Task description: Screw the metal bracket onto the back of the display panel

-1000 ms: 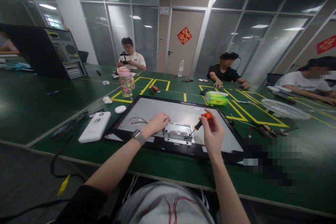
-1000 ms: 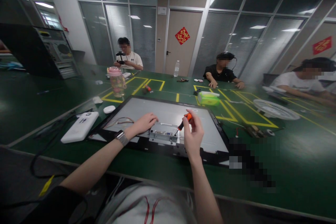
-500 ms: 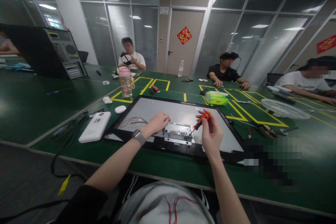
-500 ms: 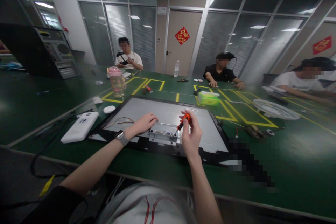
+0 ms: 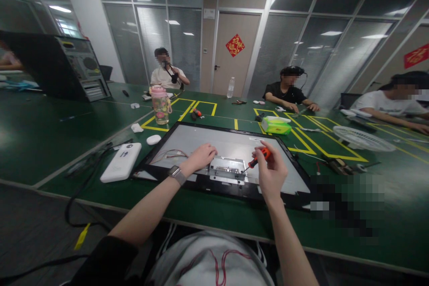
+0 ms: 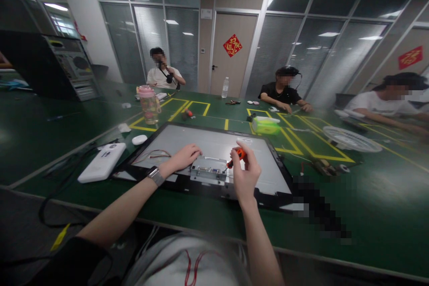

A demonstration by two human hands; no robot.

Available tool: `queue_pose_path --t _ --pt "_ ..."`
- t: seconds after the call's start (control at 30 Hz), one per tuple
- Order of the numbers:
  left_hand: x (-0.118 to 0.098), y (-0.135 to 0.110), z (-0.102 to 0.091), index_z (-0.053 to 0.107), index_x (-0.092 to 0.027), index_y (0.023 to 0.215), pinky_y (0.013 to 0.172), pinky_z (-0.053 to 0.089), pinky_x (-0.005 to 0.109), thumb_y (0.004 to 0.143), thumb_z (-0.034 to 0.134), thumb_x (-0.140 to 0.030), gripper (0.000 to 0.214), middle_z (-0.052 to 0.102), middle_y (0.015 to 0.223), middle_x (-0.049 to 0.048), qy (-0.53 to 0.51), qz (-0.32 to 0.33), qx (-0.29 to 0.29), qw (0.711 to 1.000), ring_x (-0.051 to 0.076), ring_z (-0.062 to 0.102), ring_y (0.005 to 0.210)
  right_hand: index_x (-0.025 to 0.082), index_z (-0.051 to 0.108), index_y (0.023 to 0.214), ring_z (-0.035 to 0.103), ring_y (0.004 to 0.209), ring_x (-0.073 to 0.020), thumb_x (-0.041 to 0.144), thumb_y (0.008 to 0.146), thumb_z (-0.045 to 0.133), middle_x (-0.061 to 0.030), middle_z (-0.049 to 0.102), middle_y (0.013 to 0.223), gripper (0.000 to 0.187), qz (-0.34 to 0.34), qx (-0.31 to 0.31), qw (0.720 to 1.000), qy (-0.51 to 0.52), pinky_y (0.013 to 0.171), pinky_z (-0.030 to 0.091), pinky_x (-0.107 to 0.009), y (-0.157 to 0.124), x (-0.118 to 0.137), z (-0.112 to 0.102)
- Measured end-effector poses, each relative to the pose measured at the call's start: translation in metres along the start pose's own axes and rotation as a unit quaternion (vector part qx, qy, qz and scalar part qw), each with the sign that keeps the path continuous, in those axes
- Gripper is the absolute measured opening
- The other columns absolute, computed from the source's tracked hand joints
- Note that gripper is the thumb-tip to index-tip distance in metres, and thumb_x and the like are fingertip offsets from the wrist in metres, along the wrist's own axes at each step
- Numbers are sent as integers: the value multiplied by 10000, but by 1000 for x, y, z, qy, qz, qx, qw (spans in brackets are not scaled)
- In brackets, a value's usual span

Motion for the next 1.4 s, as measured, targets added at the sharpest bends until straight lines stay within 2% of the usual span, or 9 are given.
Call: queue_pose_path --t 0.13,0.2,0.3,0.43,0.67,0.83,1.07,1.2,1.4 --pt "1 0 0 685 -148 979 890 457 309 945 383 -196 307 620 958 86 -6 0 -3 1000 195 591 931 202 518 1161 684 929 -188 295 940 479 -104 631 1118 243 14 35 998 58 822 556 -374 0 -1 10" --pt "2 0 1 685 -152 981 884 459 309 945 383 -198 308 618 948 82 -4 -1 -3 1000 195 592 925 198 512 1148 673 982 -197 294 957 438 -116 624 1153 227 3 45 999 30 853 538 -383 0 0 11" --pt "2 0 0 688 -151 981 876 461 305 942 383 -190 310 617 944 81 -1 -5 -1 1000 193 594 919 182 561 1102 643 815 -176 299 927 502 -82 645 972 219 -63 33 992 -107 760 514 -344 1 13 6" --pt "0 0 -1 691 -150 986 873 465 307 939 388 -190 310 615 946 80 -2 -7 -1 1000 193 597 910 166 617 1032 458 581 -118 272 868 608 6 504 719 195 -147 -6 967 -208 586 433 -267 -1 34 1" --pt "-1 -1 -1 690 -140 980 897 458 314 937 383 -174 312 623 961 88 -3 -1 0 1000 195 593 935 186 521 1262 585 762 -155 185 931 464 -63 618 913 336 -149 64 977 -140 728 494 -314 -8 26 13" --pt "-1 0 -1 685 -145 983 887 461 311 939 379 -178 311 623 960 86 -4 0 -1 1000 193 595 931 200 463 1313 607 803 -152 167 956 377 -90 644 1025 368 -136 94 979 -120 728 498 -310 -9 22 17" --pt "-1 -1 -2 688 -141 975 899 458 309 942 379 -187 314 620 956 87 -7 1 -2 1000 191 595 931 168 628 1082 482 617 -127 216 890 570 -3 536 730 206 -164 20 966 -197 626 432 -270 -2 39 7" --pt "-2 -1 -2 689 -141 979 887 463 310 941 378 -188 317 624 957 89 -5 1 -1 1000 193 597 927 172 658 1023 475 605 -134 248 864 612 -6 535 709 182 -186 -2 960 -210 610 424 -275 -3 44 2" --pt "-2 -2 -3 690 -147 976 880 466 310 943 378 -198 318 622 958 86 -8 1 -2 1000 194 599 915 203 535 1309 642 941 -208 206 950 390 -117 672 1065 387 -133 37 981 -136 832 502 -384 -5 27 6"
Point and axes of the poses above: each hand's wrist, its own y-axis towards the middle knuckle, its own z-axis out of the palm, x = y × z, the point moved 10 cm from there along y, towards the middle knuckle
